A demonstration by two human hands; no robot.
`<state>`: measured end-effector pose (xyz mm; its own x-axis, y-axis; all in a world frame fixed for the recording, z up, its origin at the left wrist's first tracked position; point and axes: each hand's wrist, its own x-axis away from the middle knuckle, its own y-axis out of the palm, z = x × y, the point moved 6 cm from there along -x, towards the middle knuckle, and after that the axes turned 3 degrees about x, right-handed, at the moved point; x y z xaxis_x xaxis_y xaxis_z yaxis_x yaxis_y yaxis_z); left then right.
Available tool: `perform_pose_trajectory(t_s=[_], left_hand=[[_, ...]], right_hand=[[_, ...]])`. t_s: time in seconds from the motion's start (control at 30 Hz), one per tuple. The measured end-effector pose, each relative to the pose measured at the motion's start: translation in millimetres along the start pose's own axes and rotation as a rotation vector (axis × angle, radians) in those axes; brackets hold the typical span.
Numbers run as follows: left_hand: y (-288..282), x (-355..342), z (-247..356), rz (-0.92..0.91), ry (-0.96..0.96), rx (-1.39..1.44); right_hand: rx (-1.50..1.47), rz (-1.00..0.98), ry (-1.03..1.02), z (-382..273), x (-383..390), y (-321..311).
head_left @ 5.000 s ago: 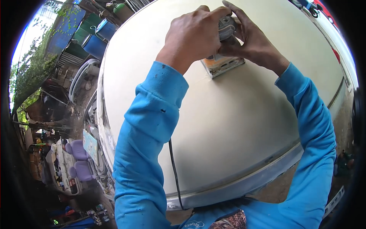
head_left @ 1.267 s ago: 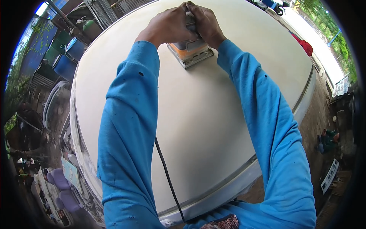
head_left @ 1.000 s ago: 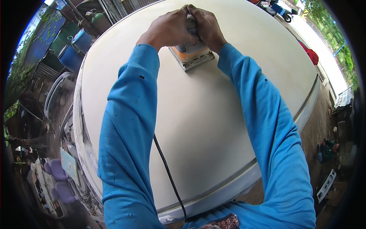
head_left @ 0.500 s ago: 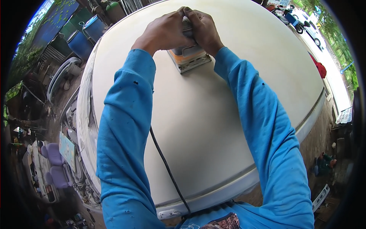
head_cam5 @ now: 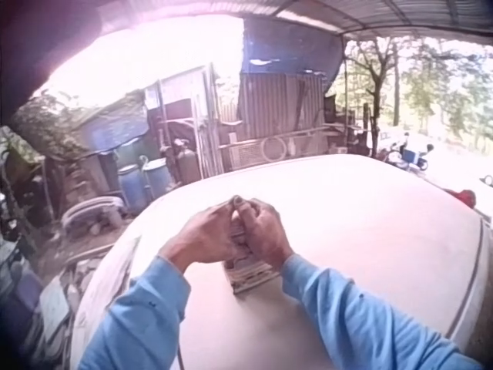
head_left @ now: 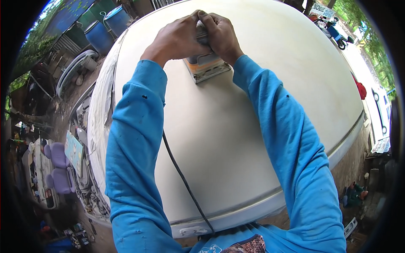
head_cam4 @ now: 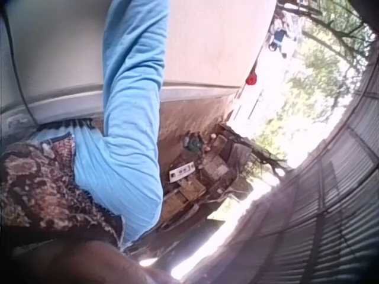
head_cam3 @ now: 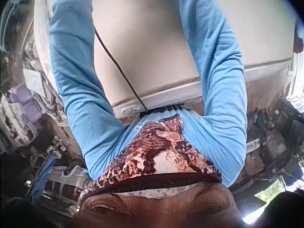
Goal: Sanding the roof of a car using a power sander to prepare it for painting.
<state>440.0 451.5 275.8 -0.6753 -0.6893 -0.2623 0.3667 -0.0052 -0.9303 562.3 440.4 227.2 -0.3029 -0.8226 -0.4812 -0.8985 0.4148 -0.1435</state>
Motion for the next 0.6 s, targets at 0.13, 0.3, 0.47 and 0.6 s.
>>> perform_pose_trajectory(t_s=[0.13,0.3,0.47,0.6], left_hand=[[-3,3,-2,-0.008,-0.037,-0.004],[-5,11,-4,0.025,-0.060,-0.026],[12,17,-7,-0.006,-0.150,-0.039],[13,6,-1,0.040,-0.140,-0.028]], right_hand=[[-0.005,-0.030,0.016,-2,0,3],[-0.040,-0.063,-0.010,-4,2,12],[-0.056,-0.099,-0.005,10,9,12],[-0.059,-0.129,-0.008,12,-2,6]])
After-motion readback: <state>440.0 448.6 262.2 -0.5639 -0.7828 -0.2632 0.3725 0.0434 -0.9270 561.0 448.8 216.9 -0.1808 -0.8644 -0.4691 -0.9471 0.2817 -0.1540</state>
